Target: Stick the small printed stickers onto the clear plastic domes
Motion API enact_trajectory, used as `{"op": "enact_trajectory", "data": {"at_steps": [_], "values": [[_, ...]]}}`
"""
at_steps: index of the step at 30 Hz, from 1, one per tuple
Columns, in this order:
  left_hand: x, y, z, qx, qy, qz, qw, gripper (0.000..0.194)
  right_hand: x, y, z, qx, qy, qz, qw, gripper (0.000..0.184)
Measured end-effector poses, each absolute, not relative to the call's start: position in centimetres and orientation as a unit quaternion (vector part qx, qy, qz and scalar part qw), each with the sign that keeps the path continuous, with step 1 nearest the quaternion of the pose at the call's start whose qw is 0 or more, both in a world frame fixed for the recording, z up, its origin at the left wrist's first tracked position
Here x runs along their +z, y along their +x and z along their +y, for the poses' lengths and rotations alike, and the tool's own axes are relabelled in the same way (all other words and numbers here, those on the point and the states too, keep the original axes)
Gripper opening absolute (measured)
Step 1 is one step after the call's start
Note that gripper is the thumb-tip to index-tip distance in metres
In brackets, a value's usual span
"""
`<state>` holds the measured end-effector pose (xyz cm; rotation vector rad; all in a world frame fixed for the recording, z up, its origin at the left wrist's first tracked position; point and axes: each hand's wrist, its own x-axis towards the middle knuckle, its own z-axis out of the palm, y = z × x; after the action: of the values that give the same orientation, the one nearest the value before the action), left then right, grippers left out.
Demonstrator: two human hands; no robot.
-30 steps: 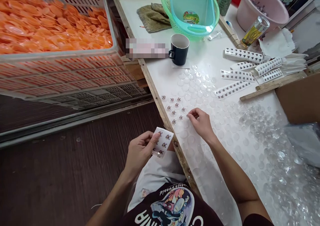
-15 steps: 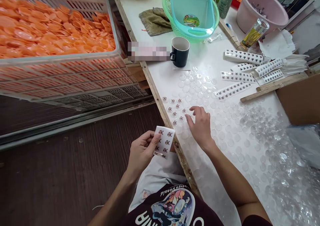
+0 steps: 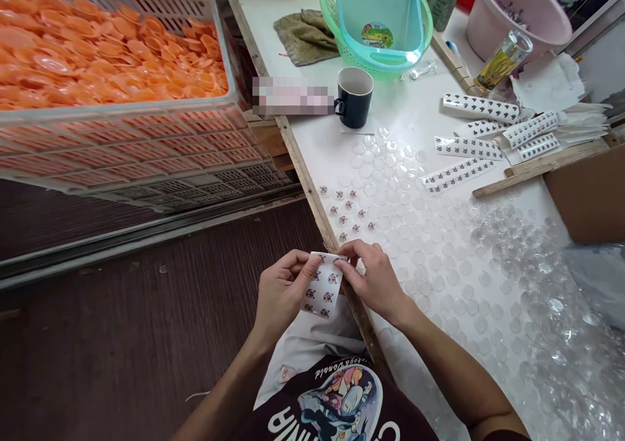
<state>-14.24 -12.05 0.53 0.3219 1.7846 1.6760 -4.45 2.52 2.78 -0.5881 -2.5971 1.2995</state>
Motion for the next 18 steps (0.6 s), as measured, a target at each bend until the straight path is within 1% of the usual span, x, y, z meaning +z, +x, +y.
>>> {"op": "enact_trajectory", "data": {"at_steps": [3,6,8,12,14,17,18], "values": [[0.1,-14.1,-12.1,0.639,0.120,0.691,0.315,0.029,3.6,-4.3,2.5,0.430,-0.193,-0.874,0.114,0.006],[-0.2,-14.0,-12.1,0.639,0.118,0.695,0.307,0.032,4.2,-4.4,2.6,0.445,-0.207,-0.853,0.175,0.009],[-0.2,-13.9,-12.0,0.638,0.118,0.699,0.301,0.033,4.3,-4.7,2.4,0.463,-0.232,-0.830,0.206,0.002],[0.1,-13.8,-11.8,0.634,0.141,0.698,0.302,0.035,4.1,-5.6,1.8,0.518,-0.223,-0.810,0.160,0.028],[0.2,-13.7,-11.9,0.630,0.152,0.699,0.304,0.034,4.1,-5.9,1.9,0.540,-0.225,-0.791,0.181,0.028],[0.0,-13.9,-12.4,0.625,0.150,0.702,0.307,0.031,4.2,-5.7,3.1,0.536,-0.271,-0.757,0.255,0.029],[-0.1,-13.9,-12.7,0.623,0.146,0.705,0.307,0.030,4.1,-5.6,3.5,0.530,-0.286,-0.757,0.254,0.030]]}}
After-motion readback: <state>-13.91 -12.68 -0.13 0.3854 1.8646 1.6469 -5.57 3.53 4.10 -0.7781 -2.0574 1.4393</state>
